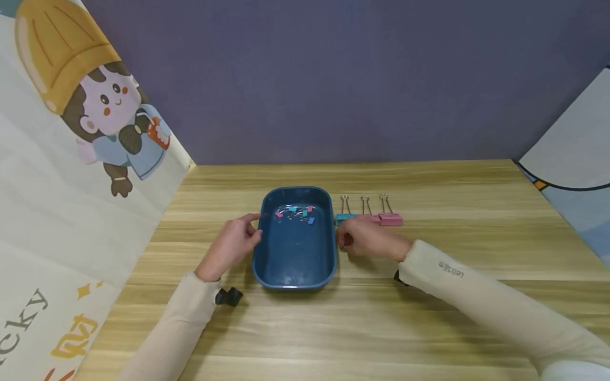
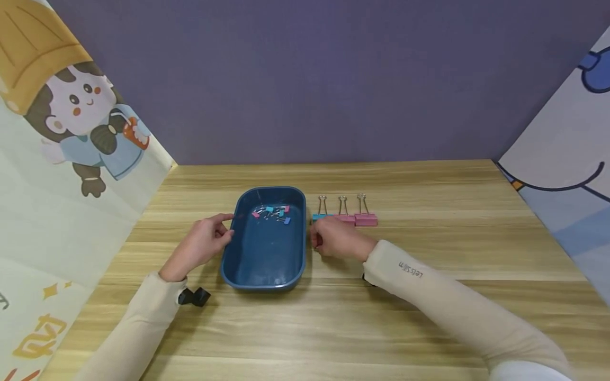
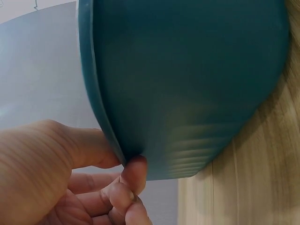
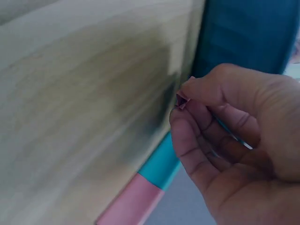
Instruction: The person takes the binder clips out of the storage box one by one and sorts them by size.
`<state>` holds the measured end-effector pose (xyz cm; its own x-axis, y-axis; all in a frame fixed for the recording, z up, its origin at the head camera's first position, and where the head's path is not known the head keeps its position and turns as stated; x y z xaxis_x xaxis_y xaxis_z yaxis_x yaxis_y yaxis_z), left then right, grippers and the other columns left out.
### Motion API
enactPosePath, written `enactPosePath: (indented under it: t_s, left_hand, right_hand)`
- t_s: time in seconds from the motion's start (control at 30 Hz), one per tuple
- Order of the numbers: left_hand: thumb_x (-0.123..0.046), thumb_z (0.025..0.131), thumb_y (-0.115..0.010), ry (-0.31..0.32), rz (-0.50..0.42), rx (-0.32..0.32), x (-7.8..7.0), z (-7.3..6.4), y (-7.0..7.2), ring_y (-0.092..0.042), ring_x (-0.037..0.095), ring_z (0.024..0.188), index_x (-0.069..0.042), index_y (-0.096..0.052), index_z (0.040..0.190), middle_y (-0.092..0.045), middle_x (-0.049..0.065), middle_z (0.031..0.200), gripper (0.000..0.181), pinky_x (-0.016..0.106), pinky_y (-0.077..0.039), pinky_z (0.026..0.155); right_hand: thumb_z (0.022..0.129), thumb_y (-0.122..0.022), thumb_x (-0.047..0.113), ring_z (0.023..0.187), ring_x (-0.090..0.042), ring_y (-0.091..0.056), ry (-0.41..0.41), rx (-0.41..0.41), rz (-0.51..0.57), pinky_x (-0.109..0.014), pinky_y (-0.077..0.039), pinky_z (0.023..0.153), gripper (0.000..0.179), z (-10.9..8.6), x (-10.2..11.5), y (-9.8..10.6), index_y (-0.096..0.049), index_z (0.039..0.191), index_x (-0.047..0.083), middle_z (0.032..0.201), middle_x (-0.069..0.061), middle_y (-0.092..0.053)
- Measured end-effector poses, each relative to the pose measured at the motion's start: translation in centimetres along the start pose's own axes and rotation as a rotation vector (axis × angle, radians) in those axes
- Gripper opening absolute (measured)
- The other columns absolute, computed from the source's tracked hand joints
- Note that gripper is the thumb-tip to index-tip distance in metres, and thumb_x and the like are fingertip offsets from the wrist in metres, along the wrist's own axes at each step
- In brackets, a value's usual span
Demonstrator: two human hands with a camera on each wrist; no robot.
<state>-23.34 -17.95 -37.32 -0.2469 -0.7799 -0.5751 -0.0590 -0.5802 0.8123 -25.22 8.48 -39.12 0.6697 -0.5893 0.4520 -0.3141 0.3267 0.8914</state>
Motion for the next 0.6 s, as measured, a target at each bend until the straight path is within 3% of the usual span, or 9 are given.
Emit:
enactPosePath:
  t_s: [0.37,0.5,0.6]
  left_hand:
    - [-0.004,0.087,-0.063,0.022,-0.012,0.01,0.0,0.0,0.1,-0.054,0.013,0.056,0.006,-0.054,0.126,-0.059,0.001,0.067,0.041,0.028,-0.046,0.051]
    - [-0.005,0.087,-0.063,0.023,-0.011,0.017,0.0,0.0,0.1,-0.053,0.013,0.055,0.005,-0.054,0.126,-0.059,0.001,0.066,0.041,0.028,-0.046,0.052]
    - [-0.006,0.088,-0.062,0.023,-0.02,0.019,0.1,0.0,0.1,-0.053,0.014,0.055,0.006,-0.054,0.127,-0.059,0.001,0.066,0.042,0.029,-0.046,0.051]
  right_hand:
    - [0.07,-0.07,-0.008,0.065,-0.009,-0.053,-0.013,0.007,0.014,-0.024,-0.046,0.058,0.017,0.5,-0.5,-1.0,-0.066,0.072,0.009,0.072,0.001,-0.061]
    - [0.073,-0.072,-0.007,0.068,-0.011,-0.054,-0.008,0.009,0.069,-0.025,-0.047,0.059,0.014,0.3,-0.4,-0.3,-0.068,0.075,0.007,0.075,0.0,-0.062]
    - [0.073,-0.074,-0.006,0.072,-0.016,-0.056,-0.025,-0.038,0.078,-0.028,-0.048,0.064,0.014,0.1,-0.1,1.1,-0.069,0.08,0.006,0.079,-0.001,-0.062]
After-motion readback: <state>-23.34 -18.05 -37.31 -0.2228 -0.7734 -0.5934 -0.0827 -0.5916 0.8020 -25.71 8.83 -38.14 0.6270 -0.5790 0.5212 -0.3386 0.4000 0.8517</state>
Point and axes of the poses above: each hand's wrist, its own z-axis towards the middle knuckle, its own y-axis out of the back of the hand, x = y × z, the point moved 5 cm from there along z, towards the middle knuckle
